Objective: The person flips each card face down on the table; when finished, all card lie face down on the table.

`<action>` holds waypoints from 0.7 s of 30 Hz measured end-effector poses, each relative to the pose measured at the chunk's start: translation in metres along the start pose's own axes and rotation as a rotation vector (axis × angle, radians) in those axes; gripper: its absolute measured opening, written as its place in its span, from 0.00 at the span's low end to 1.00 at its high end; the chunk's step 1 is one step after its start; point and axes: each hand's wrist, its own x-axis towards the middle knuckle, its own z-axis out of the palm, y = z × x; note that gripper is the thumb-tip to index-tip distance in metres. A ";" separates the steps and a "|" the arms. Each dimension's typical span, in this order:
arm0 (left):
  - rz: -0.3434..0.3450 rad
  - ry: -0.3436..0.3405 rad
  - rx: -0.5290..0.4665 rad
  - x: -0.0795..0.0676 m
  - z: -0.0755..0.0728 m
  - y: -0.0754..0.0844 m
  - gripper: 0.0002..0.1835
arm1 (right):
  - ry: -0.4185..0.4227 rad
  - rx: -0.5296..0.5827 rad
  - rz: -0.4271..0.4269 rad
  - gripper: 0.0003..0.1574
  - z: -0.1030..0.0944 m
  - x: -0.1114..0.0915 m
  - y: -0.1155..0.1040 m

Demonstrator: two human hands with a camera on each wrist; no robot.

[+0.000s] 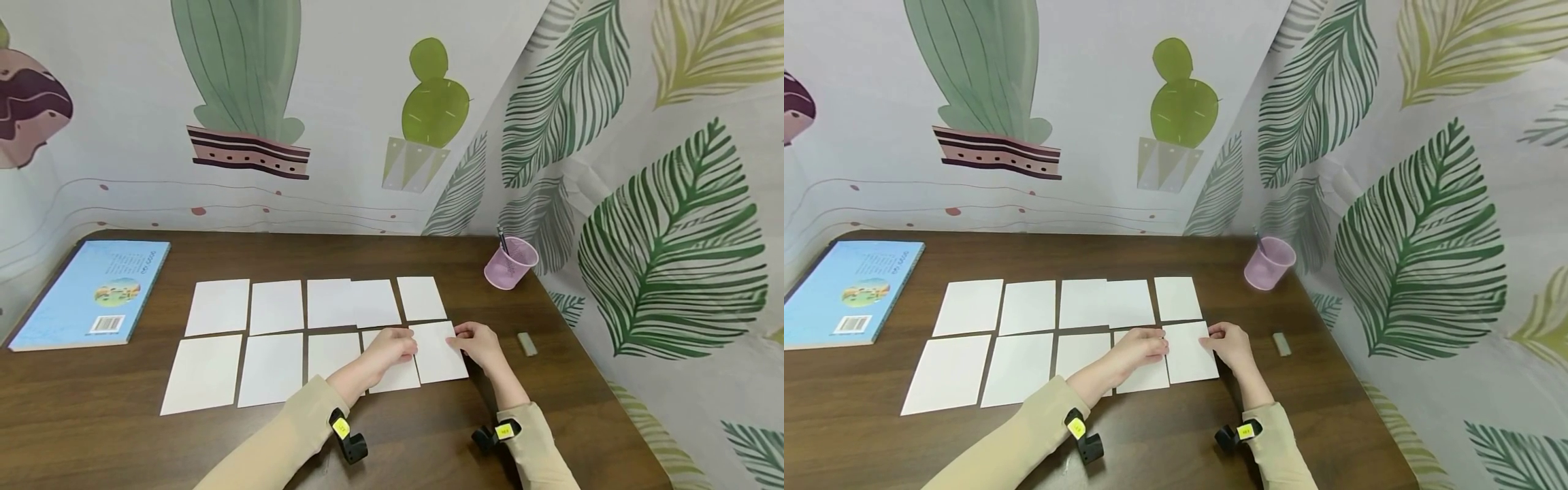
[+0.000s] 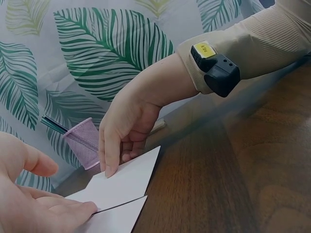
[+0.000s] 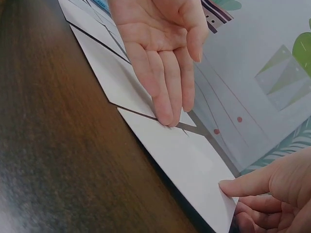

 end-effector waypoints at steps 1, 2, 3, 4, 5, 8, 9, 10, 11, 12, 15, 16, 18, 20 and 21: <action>0.002 0.000 0.000 0.000 0.000 0.000 0.29 | -0.001 -0.003 0.000 0.20 0.000 0.001 0.000; 0.004 0.000 0.001 0.000 0.000 0.000 0.29 | -0.002 -0.005 -0.001 0.20 0.000 0.001 0.001; 0.004 0.000 0.000 0.001 0.000 0.000 0.29 | -0.001 -0.004 -0.004 0.20 0.000 0.001 0.000; 0.004 0.001 -0.002 0.001 0.000 0.000 0.30 | -0.001 -0.004 -0.013 0.20 -0.001 0.000 0.001; 0.003 0.002 -0.004 0.001 0.000 0.000 0.30 | 0.002 -0.002 -0.019 0.19 -0.001 0.000 0.001; -0.002 0.007 -0.005 0.001 0.001 0.000 0.30 | 0.016 0.001 -0.060 0.19 -0.002 -0.001 0.001; -0.003 0.008 -0.004 0.001 0.001 0.000 0.30 | 0.015 0.005 -0.071 0.19 -0.002 -0.001 0.002; -0.002 0.009 -0.003 0.001 0.001 0.000 0.30 | 0.014 0.008 -0.079 0.19 -0.002 -0.001 0.002; -0.001 0.009 0.000 0.001 0.001 0.000 0.30 | 0.015 0.012 -0.076 0.19 -0.001 -0.001 0.002; -0.001 0.008 0.003 0.001 0.001 0.000 0.30 | 0.013 0.014 -0.072 0.18 -0.001 0.000 0.003; 0.001 0.006 0.008 0.000 0.001 0.000 0.30 | 0.002 0.016 -0.034 0.18 0.001 0.003 0.005; 0.002 0.006 0.008 0.000 0.001 0.000 0.30 | 0.003 0.014 -0.020 0.18 0.002 0.003 0.005; 0.002 0.005 0.009 0.000 0.001 -0.001 0.30 | 0.004 0.006 -0.007 0.18 0.003 0.004 0.005; 0.005 -0.004 -0.002 0.000 0.001 -0.001 0.28 | 0.017 -0.012 -0.013 0.17 0.003 0.005 0.005; 0.008 -0.012 -0.010 0.001 0.001 -0.001 0.27 | 0.023 -0.017 -0.017 0.17 0.002 0.005 0.004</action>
